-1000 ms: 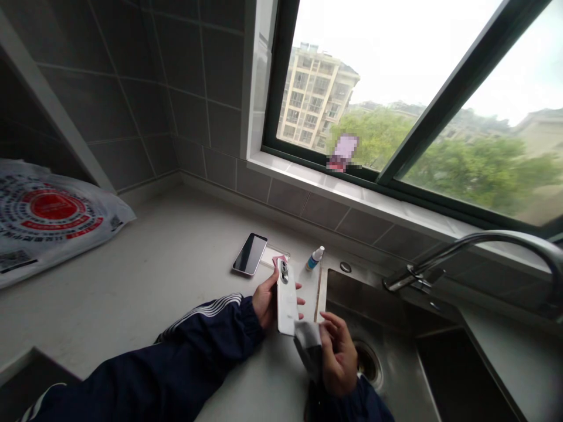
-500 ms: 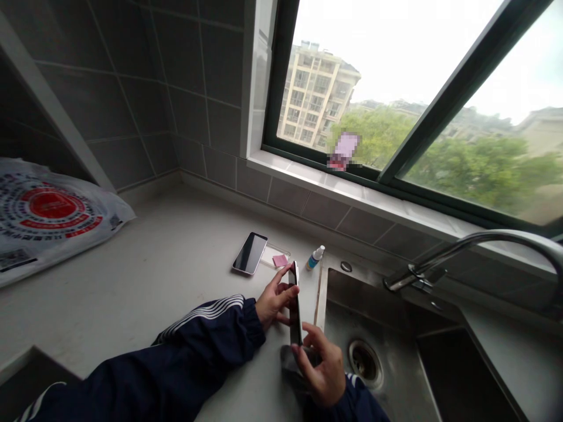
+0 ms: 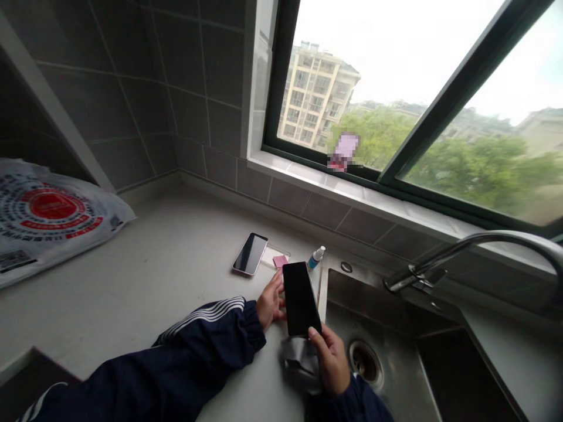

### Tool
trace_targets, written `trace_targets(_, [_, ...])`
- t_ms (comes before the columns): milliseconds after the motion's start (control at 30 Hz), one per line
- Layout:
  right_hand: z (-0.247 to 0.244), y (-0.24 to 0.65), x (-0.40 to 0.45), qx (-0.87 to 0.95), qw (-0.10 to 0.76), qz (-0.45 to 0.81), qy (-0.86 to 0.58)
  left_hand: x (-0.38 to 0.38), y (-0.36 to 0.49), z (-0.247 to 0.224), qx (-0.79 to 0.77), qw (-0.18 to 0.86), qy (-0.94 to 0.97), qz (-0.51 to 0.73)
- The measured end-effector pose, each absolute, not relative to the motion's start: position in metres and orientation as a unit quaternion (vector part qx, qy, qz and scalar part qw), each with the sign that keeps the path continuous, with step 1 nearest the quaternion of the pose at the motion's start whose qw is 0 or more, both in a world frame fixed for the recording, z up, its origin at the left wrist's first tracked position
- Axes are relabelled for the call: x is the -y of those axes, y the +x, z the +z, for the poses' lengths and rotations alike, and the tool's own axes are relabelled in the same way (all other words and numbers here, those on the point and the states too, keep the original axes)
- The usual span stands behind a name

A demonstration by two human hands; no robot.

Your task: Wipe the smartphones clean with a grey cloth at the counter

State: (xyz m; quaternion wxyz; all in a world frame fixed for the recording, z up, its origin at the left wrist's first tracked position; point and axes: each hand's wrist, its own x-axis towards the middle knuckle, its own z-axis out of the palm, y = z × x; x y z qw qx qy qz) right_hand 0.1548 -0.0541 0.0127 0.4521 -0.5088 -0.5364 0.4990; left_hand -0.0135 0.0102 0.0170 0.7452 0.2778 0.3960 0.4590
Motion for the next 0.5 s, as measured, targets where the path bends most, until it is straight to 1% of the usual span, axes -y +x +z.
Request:
trace_targets(100, [0.018, 0.155, 0.05, 0.497, 0.461, 0.533, -0.507, -0.006, -0.009, 0.013, -0.4, 0.742, 0.312, 0.439])
trace_targets(267, [0.031, 0.154, 0.041, 0.449, 0.466, 0.561, -0.516, 0.007, -0.008, 0.009, -0.387, 0.707, 0.42, 0.417])
trace_targets(333, [0.035, 0.154, 0.035, 0.439, 0.463, 0.567, -0.52, 0.012, -0.009, 0.009, -0.359, 0.69, 0.487, 0.398])
trace_targets(433, [0.037, 0.152, 0.026, 0.431, 0.452, 0.577, -0.527, 0.02, -0.011, 0.005, -0.305, 0.636, 0.624, 0.336])
trace_targets(500, [0.033, 0.149, 0.019, 0.43, 0.442, 0.577, -0.535, 0.024, -0.011, 0.0, -0.276, 0.608, 0.676, 0.311])
